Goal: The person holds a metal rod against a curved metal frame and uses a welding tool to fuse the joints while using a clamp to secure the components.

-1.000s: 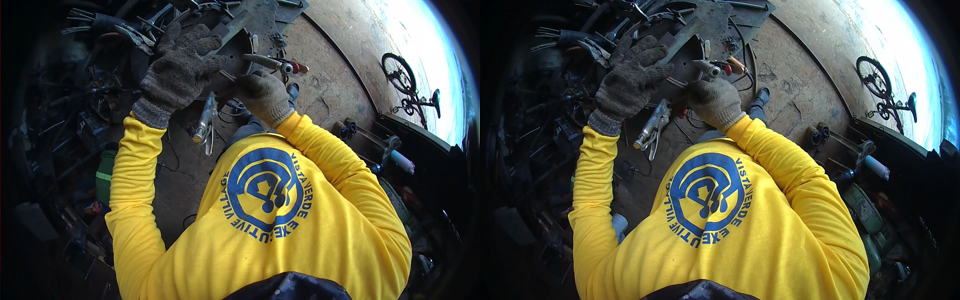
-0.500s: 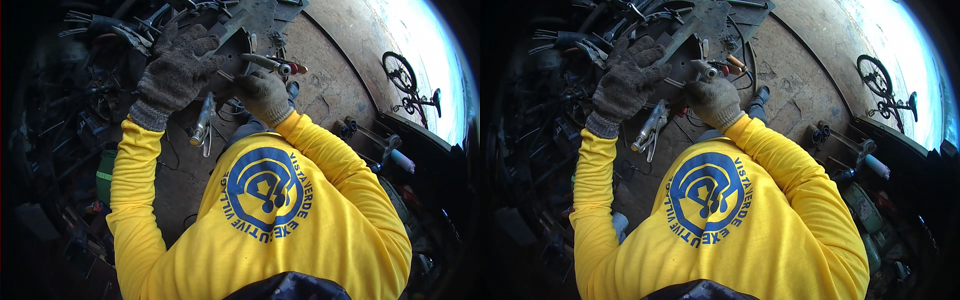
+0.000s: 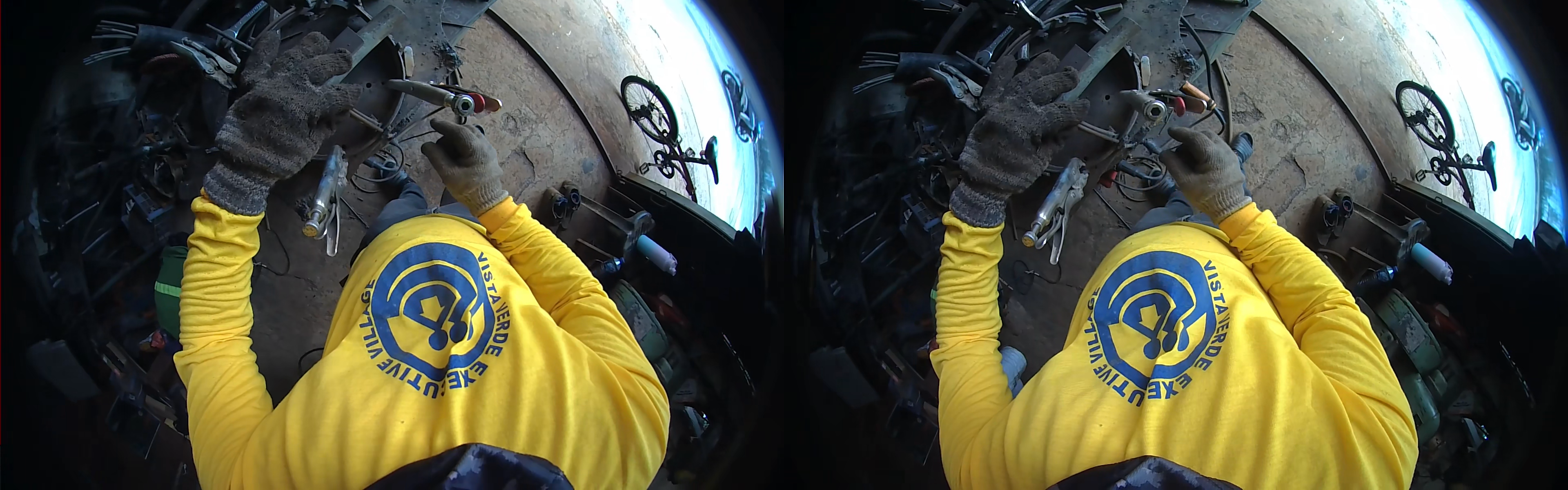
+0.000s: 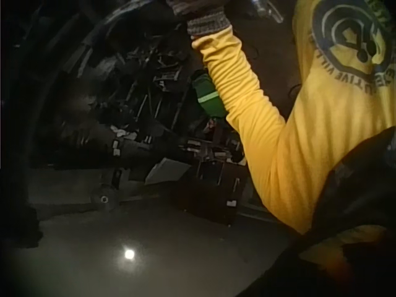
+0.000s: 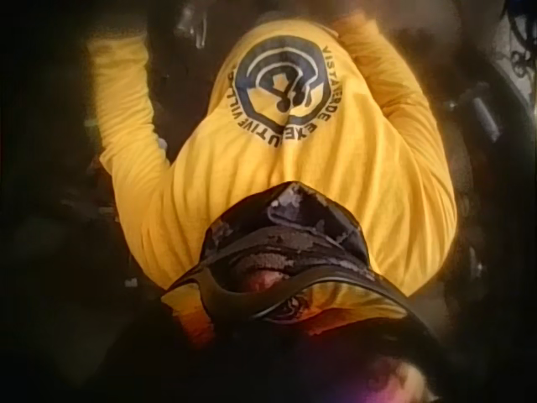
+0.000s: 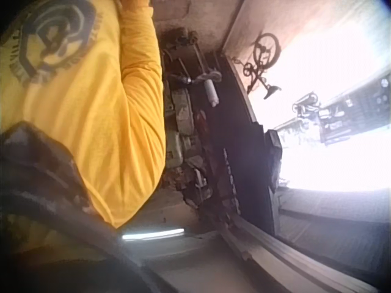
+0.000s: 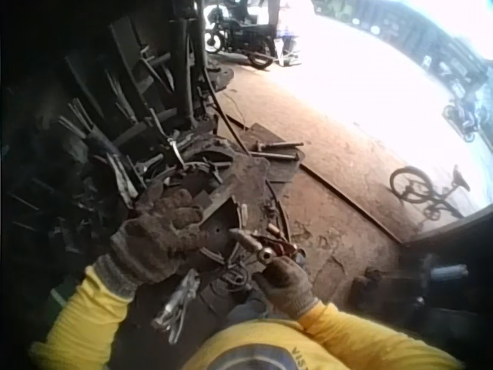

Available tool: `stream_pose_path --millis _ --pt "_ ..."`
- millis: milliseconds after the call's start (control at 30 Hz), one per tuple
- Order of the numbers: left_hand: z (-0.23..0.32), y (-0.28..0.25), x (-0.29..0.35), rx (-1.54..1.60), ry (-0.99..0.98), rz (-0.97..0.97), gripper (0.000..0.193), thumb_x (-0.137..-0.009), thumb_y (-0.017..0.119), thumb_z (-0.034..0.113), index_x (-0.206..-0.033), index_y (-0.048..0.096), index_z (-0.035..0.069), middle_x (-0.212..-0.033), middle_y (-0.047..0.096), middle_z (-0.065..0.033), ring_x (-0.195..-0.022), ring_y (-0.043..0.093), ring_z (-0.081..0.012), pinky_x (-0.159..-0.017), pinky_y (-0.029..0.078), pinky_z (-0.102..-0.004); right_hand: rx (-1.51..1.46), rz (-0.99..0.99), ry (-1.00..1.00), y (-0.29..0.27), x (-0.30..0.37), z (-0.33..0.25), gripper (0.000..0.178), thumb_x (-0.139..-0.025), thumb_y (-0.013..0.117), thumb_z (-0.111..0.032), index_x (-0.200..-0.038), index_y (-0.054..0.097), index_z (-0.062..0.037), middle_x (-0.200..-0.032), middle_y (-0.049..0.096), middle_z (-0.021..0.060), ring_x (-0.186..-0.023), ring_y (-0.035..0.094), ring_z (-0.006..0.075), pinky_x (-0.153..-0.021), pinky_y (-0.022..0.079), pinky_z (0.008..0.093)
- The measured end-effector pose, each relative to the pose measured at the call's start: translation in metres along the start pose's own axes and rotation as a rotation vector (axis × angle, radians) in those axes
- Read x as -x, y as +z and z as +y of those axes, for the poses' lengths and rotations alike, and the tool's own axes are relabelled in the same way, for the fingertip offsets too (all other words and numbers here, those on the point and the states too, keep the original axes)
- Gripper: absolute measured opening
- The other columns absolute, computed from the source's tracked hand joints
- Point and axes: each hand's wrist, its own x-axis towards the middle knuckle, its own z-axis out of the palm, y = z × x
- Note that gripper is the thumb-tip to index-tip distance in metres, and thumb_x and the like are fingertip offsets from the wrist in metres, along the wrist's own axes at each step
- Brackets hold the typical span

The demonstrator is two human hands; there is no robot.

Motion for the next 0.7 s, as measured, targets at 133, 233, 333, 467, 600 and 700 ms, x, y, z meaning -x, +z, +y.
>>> stream_pose_path --millis 133,233,333,467,600,700 --pt "-0.001 0.004 0.003 0.010 0.006 0.031 0.042 -0.075 0.080 0.013 -0.115 0.076 0.024 -0.140 0.064 -0.0040 -0.141 0.050 -0.0265 -0.125 0.026 -0.0522 0.007 -0.023 -0.001 0.001 0.004 -0.003 0.035 -0.084 0.082 -0.018 -0.115 0.073 -0.0064 -0.095 0.071 0.0122 -0.085 0.071 0.0250 -0.076 0.058 0.0346" --pt "-0.001 0.004 0.002 -0.001 0.012 0.044 0.041 -0.076 0.080 0.014 -0.115 0.076 0.024 -0.140 0.063 -0.0046 -0.141 0.050 -0.0266 -0.125 0.026 -0.0521 0.011 -0.039 -0.040 0.005 -0.003 -0.011 0.032 -0.084 0.082 -0.019 -0.112 0.074 -0.0067 -0.093 0.070 0.0128 -0.084 0.071 0.0260 -0.074 0.057 0.0348" --pt "-0.002 -0.001 0.000 -0.010 0.045 0.035 0.040 -0.077 0.079 0.015 -0.116 0.076 0.023 -0.141 0.063 -0.0050 -0.141 0.050 -0.0266 -0.125 0.026 -0.0521 0.000 -0.053 -0.074 0.010 -0.011 -0.019 0.031 -0.084 0.082 -0.020 -0.111 0.075 -0.0075 -0.091 0.070 0.0127 -0.082 0.071 0.0271 -0.072 0.057 0.0355" --pt "-0.010 -0.006 -0.001 -0.065 0.091 -0.013 0.039 -0.078 0.078 0.015 -0.116 0.076 0.023 -0.141 0.062 -0.0051 -0.140 0.050 -0.0262 -0.126 0.025 -0.0524 -0.016 -0.047 -0.117 0.015 -0.015 -0.023 0.030 -0.083 0.082 -0.020 -0.110 0.075 -0.0082 -0.090 0.070 0.0121 -0.080 0.070 0.0280 -0.070 0.056 0.0364" --pt "0.005 -0.014 -0.007 0.038 0.067 0.050 0.037 -0.078 0.078 0.016 -0.115 0.076 0.022 -0.140 0.063 -0.0050 -0.140 0.050 -0.0256 -0.126 0.024 -0.0528 -0.004 -0.022 -0.099 0.018 -0.011 -0.017 0.031 -0.083 0.082 -0.018 -0.111 0.075 -0.0081 -0.092 0.070 0.0123 -0.081 0.070 0.0272 -0.071 0.057 0.0359" --pt "0.001 -0.013 -0.003 0.006 0.113 0.083 0.035 -0.079 0.078 0.016 -0.113 0.076 0.021 -0.140 0.063 -0.0047 -0.140 0.050 -0.0257 -0.126 0.024 -0.0528 -0.005 -0.060 -0.051 0.014 -0.008 -0.020 0.031 -0.085 0.082 -0.018 -0.112 0.074 -0.0067 -0.095 0.072 0.0116 -0.083 0.071 0.0246 -0.075 0.058 0.0344"
